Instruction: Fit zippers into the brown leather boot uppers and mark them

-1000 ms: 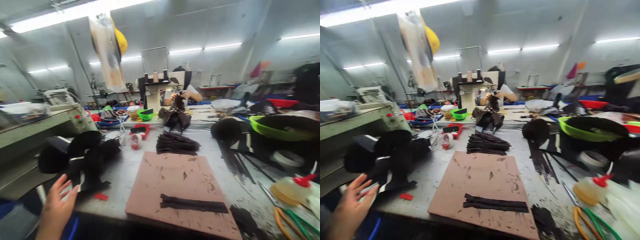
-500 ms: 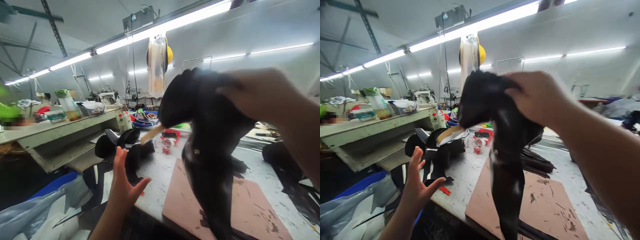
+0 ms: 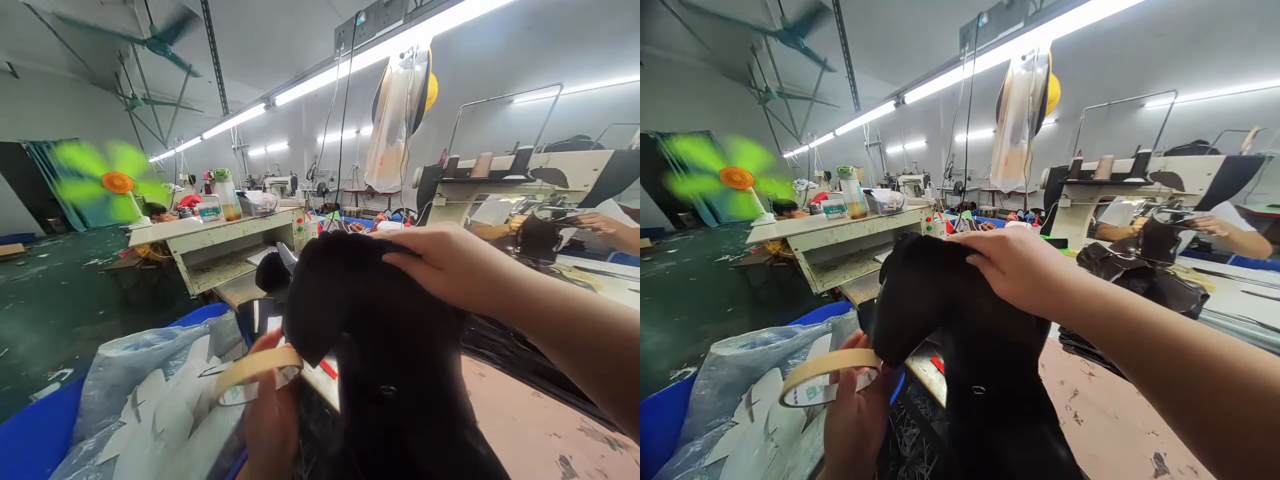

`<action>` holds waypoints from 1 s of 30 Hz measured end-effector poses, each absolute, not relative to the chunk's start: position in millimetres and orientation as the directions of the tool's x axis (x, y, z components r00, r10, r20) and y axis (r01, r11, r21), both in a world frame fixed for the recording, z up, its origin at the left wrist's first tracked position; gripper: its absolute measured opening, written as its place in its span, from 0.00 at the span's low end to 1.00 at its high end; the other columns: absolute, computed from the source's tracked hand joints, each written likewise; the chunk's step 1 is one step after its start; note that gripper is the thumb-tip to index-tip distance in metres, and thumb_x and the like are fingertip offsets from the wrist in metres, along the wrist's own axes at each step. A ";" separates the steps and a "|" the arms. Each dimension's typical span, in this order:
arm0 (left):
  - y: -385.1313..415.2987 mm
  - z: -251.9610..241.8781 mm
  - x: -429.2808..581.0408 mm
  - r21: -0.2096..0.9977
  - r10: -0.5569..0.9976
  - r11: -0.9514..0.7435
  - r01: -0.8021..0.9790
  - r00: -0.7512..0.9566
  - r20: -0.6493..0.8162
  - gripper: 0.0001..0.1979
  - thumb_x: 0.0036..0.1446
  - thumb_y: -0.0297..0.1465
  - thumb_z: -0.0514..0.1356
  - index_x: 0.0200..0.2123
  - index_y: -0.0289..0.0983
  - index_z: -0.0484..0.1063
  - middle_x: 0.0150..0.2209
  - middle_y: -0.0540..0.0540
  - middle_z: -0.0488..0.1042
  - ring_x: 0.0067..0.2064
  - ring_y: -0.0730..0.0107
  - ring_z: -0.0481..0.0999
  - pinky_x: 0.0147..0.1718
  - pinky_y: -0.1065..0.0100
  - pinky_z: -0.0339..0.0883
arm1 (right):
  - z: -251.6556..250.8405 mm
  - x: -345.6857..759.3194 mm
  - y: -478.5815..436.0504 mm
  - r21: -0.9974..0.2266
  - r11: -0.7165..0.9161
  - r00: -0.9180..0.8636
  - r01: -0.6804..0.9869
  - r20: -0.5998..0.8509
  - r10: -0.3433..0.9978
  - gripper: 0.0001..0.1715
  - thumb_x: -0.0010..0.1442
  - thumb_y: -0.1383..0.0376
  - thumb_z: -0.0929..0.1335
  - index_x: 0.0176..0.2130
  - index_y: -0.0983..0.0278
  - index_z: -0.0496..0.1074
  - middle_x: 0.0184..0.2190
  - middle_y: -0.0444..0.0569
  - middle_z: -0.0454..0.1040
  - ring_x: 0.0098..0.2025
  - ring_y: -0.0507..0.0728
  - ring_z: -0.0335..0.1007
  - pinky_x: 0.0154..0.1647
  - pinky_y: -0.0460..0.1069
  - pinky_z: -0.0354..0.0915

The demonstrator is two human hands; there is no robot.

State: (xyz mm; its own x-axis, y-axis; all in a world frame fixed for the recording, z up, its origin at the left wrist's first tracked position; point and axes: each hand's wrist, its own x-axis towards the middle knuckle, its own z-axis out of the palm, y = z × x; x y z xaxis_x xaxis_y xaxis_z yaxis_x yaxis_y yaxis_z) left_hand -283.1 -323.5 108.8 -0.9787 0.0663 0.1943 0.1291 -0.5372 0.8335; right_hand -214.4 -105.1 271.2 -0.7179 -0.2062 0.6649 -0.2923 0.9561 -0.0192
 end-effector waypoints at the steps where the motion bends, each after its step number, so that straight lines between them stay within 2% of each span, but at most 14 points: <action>1: -325.6 111.0 -285.6 0.827 0.089 -0.552 0.109 -0.978 0.188 0.16 0.44 0.44 0.63 0.31 0.38 0.70 0.33 0.47 0.74 0.34 0.67 0.73 0.31 0.69 0.68 | 270.7 -216.2 -101.4 -0.008 0.959 -0.734 -0.282 0.645 -0.211 0.20 0.57 0.69 0.61 0.47 0.56 0.72 0.35 0.42 0.77 0.36 0.56 0.74 0.39 0.50 0.67; 3: -329.1 114.0 -291.1 0.823 0.206 -0.566 0.055 -0.957 0.205 0.17 0.45 0.43 0.64 0.21 0.36 0.65 0.22 0.49 0.70 0.24 0.72 0.68 0.23 0.72 0.63 | 273.4 -217.9 -89.1 0.007 0.984 -0.777 -0.176 0.613 -0.143 0.20 0.56 0.69 0.62 0.46 0.55 0.73 0.32 0.42 0.77 0.33 0.56 0.73 0.36 0.50 0.67; 5: -332.7 114.0 -295.0 0.809 0.310 -0.588 -0.010 -0.927 0.214 0.20 0.45 0.44 0.63 0.18 0.36 0.61 0.15 0.51 0.64 0.19 0.74 0.63 0.19 0.73 0.58 | 282.7 -217.1 -71.0 0.017 0.996 -0.767 0.085 0.640 0.055 0.19 0.54 0.69 0.64 0.45 0.56 0.74 0.29 0.44 0.76 0.32 0.58 0.72 0.35 0.53 0.67; 8: -339.7 107.2 -298.4 0.822 0.290 -0.566 -0.059 -0.948 0.131 0.19 0.45 0.43 0.64 0.19 0.37 0.61 0.16 0.52 0.64 0.18 0.76 0.61 0.17 0.75 0.55 | 305.1 -215.4 -42.3 -0.019 0.865 -0.576 0.502 0.739 0.350 0.19 0.55 0.68 0.64 0.46 0.57 0.73 0.29 0.49 0.75 0.35 0.63 0.70 0.37 0.58 0.65; 10: -343.0 99.1 -301.1 0.852 0.250 -0.512 -0.113 -0.968 0.021 0.17 0.42 0.42 0.66 0.22 0.36 0.63 0.20 0.52 0.68 0.19 0.77 0.63 0.17 0.76 0.55 | 318.9 -219.8 -28.5 -0.053 0.790 -0.450 0.611 0.798 0.401 0.21 0.57 0.69 0.62 0.50 0.56 0.70 0.33 0.52 0.74 0.38 0.65 0.70 0.37 0.59 0.64; 12: -342.4 90.5 -303.5 0.860 0.202 -0.461 -0.220 -0.969 -0.139 0.19 0.36 0.41 0.68 0.25 0.36 0.65 0.22 0.50 0.70 0.20 0.75 0.66 0.17 0.75 0.58 | 325.7 -233.6 -21.3 -0.052 0.788 -0.365 0.613 0.866 0.341 0.25 0.57 0.70 0.61 0.53 0.55 0.67 0.38 0.52 0.74 0.41 0.65 0.69 0.38 0.58 0.63; 14: -337.2 84.0 -303.2 0.854 0.195 -0.417 -0.312 -0.948 -0.251 0.21 0.31 0.40 0.69 0.26 0.35 0.67 0.21 0.49 0.71 0.20 0.72 0.68 0.17 0.73 0.59 | 322.2 -258.1 -20.8 0.022 0.840 -0.347 0.542 0.917 0.199 0.26 0.59 0.70 0.60 0.55 0.56 0.64 0.42 0.51 0.73 0.43 0.63 0.68 0.40 0.57 0.61; 16: -329.4 81.3 -298.6 0.863 0.258 -0.368 -0.345 -0.930 -0.262 0.21 0.31 0.41 0.70 0.26 0.34 0.68 0.22 0.48 0.72 0.20 0.71 0.70 0.18 0.74 0.60 | 307.1 -289.1 -27.2 0.137 0.909 -0.439 0.394 0.897 0.055 0.25 0.62 0.71 0.57 0.55 0.57 0.64 0.47 0.51 0.71 0.47 0.60 0.66 0.44 0.54 0.59; 18: -322.3 82.2 -291.0 0.871 0.350 -0.343 -0.352 -0.908 -0.229 0.21 0.35 0.42 0.69 0.26 0.34 0.68 0.27 0.48 0.74 0.23 0.72 0.73 0.19 0.75 0.60 | 282.0 -318.3 -41.7 0.172 0.970 -0.646 0.170 0.763 -0.022 0.25 0.62 0.71 0.57 0.57 0.58 0.63 0.52 0.51 0.68 0.50 0.59 0.64 0.46 0.53 0.59; 21: -317.5 86.2 -280.9 0.861 0.411 -0.320 -0.395 -0.877 -0.249 0.21 0.35 0.43 0.69 0.28 0.35 0.68 0.32 0.48 0.75 0.26 0.71 0.74 0.22 0.75 0.62 | 236.4 -338.8 -77.6 0.032 0.996 -0.883 -0.087 0.461 -0.092 0.27 0.59 0.69 0.64 0.58 0.61 0.61 0.55 0.53 0.65 0.47 0.60 0.67 0.42 0.52 0.63; 24: -315.7 88.8 -276.4 0.865 0.429 -0.293 -0.407 -0.865 -0.262 0.22 0.35 0.43 0.69 0.28 0.35 0.68 0.32 0.48 0.75 0.26 0.71 0.74 0.23 0.75 0.64 | 198.6 -316.5 -117.2 -0.133 0.959 -0.914 -0.251 0.359 -0.189 0.23 0.59 0.62 0.66 0.54 0.62 0.66 0.53 0.51 0.67 0.46 0.57 0.69 0.44 0.49 0.64; 27: -307.2 90.7 -269.6 0.882 0.456 -0.234 -0.409 -0.847 -0.272 0.22 0.34 0.43 0.69 0.28 0.35 0.69 0.29 0.48 0.75 0.26 0.70 0.74 0.23 0.74 0.65 | 173.7 -259.8 -140.9 -0.602 0.722 -0.939 -0.343 0.217 -0.265 0.17 0.62 0.60 0.62 0.47 0.65 0.70 0.41 0.49 0.74 0.40 0.53 0.70 0.40 0.46 0.65; 29: -296.6 91.1 -260.2 0.897 0.501 -0.191 -0.399 -0.825 -0.261 0.23 0.34 0.45 0.68 0.30 0.36 0.69 0.26 0.48 0.74 0.26 0.69 0.74 0.23 0.72 0.66 | 160.0 -215.8 -144.9 -0.848 0.482 -0.965 -0.222 0.122 -0.231 0.13 0.60 0.60 0.64 0.41 0.66 0.70 0.33 0.46 0.73 0.34 0.51 0.69 0.35 0.45 0.64; 30: -290.4 90.4 -255.1 0.907 0.541 -0.161 -0.389 -0.803 -0.248 0.24 0.33 0.45 0.69 0.31 0.36 0.69 0.26 0.49 0.74 0.26 0.68 0.74 0.23 0.71 0.66 | 153.1 -194.9 -143.0 -0.926 0.350 -0.978 -0.141 0.077 -0.193 0.13 0.57 0.59 0.66 0.38 0.66 0.69 0.29 0.43 0.71 0.31 0.49 0.68 0.33 0.44 0.64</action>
